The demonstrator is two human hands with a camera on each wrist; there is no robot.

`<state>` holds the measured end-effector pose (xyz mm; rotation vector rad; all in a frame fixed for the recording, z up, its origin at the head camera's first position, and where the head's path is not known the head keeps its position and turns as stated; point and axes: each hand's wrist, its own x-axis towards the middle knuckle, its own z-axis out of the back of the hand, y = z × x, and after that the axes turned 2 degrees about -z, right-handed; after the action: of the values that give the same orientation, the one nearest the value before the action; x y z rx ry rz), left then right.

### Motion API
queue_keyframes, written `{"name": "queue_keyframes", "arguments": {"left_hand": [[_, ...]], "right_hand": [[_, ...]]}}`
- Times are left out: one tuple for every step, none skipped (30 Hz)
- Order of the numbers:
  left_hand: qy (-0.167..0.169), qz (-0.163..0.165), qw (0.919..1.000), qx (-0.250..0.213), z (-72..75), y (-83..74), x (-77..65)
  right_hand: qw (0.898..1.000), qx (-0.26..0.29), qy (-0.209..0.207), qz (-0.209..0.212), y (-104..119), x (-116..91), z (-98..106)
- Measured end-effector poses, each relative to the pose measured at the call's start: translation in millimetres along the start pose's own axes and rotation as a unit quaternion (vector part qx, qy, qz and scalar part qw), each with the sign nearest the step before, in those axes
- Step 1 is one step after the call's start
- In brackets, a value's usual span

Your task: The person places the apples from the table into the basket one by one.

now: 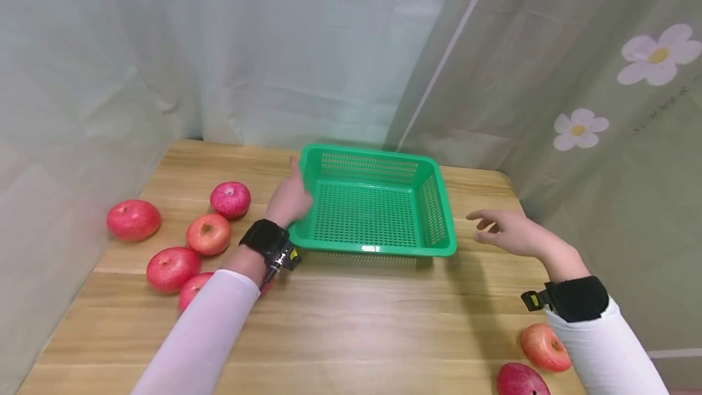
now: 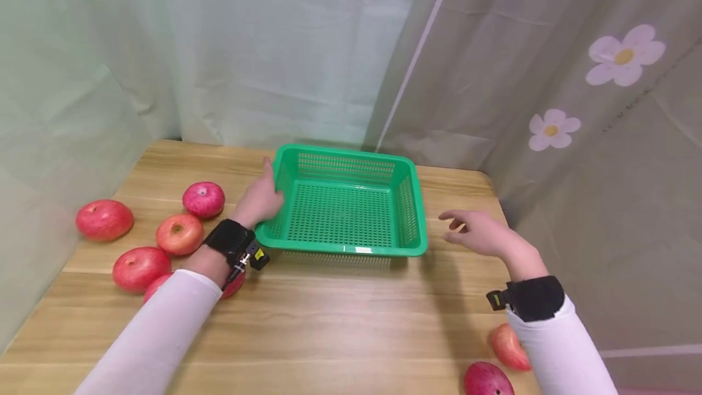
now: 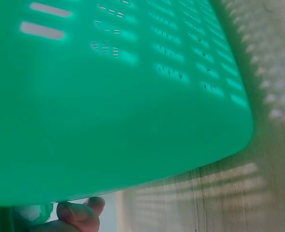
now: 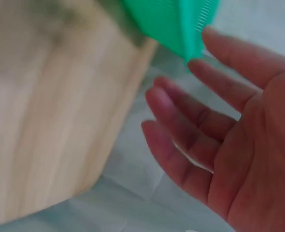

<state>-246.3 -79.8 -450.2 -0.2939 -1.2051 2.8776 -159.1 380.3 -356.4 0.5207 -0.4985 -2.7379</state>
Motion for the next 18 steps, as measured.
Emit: {"name": "queue_keyframes", "arguments": {"left_hand": [[0.0, 0.0, 1.0, -0.002, -0.3, 0.2, -0.4], [-0.001, -0.001, 1.0, -0.002, -0.6, 0.5, -0.8], [-0.002, -0.001, 1.0, -0.001, -1.1, 0.6, -1.1], [-0.003, -0.001, 1.0, 0.001, -1.4, 0.5, -1.5], [-0.003, 0.0, 1.0, 0.001, -1.9, 0.7, -1.6], [-0.004, -0.002, 1.0, 0.003, -2.2, 0.8, -2.0], [-0.004, -0.003, 1.0, 0.002, -2.4, 0.5, -2.5], [-0.004, -0.003, 1.0, 0.003, -2.6, 0.3, -2.8], [-0.003, -0.004, 1.0, 0.005, -2.8, 0.1, -3.2], [-0.003, -0.004, 1.0, 0.005, -2.9, -0.2, -3.5], [-0.003, -0.004, 1.0, 0.002, -3.0, -0.7, -3.7], [-0.002, -0.003, 1.0, 0.003, -3.2, -1.1, -3.9], [-0.002, -0.002, 1.0, 0.004, -3.2, -1.6, -4.0], [-0.001, -0.003, 1.0, 0.006, -3.3, -1.6, -3.8], [-0.001, -0.004, 1.0, 0.009, -3.4, -1.8, -3.8], [0.0, -0.003, 1.0, 0.008, -3.4, -2.1, -3.8], [0.0, -0.003, 1.0, 0.008, -3.5, -2.4, -3.8], [0.002, -0.004, 0.9999, 0.009, -3.4, -2.7, -3.9]], "right_hand": [[1.0, -0.01, 0.008, 0.009, -1.7, -4.8, -5.0], [1.0, -0.019, 0.019, 0.014, -3.7, -9.1, -10.6], [0.999, -0.023, 0.033, 0.014, -5.5, -13.6, -16.3], [0.998, -0.026, 0.048, 0.012, -7.1, -18.3, -21.8], [0.998, -0.028, 0.063, 0.008, -8.2, -23.6, -27.5], [0.997, -0.029, 0.077, 0.001, -8.9, -28.9, -33.1], [0.996, -0.031, 0.089, -0.005, -9.7, -34.7, -39.2], [0.994, -0.03, 0.103, -0.015, -10.3, -40.0, -45.2], [0.992, -0.029, 0.118, -0.028, -9.8, -45.4, -50.9], [0.99, -0.031, 0.131, -0.036, -9.1, -50.9, -56.6], [0.988, -0.033, 0.145, -0.048, -7.8, -56.2, -62.4], [0.984, -0.03, 0.162, -0.061, -6.3, -60.6, -67.7], [0.981, -0.027, 0.179, -0.074, -4.2, -64.5, -72.6], [0.976, -0.025, 0.193, -0.093, -1.7, -68.2, -76.7], [0.972, -0.026, 0.206, -0.11, 1.0, -71.7, -79.9], [0.969, -0.027, 0.215, -0.118, 3.5, -75.4, -82.4], [0.965, -0.031, 0.224, -0.131, 6.0, -78.8, -84.1], [0.963, -0.036, 0.228, -0.139, 8.4, -82.2, -84.9]]}}
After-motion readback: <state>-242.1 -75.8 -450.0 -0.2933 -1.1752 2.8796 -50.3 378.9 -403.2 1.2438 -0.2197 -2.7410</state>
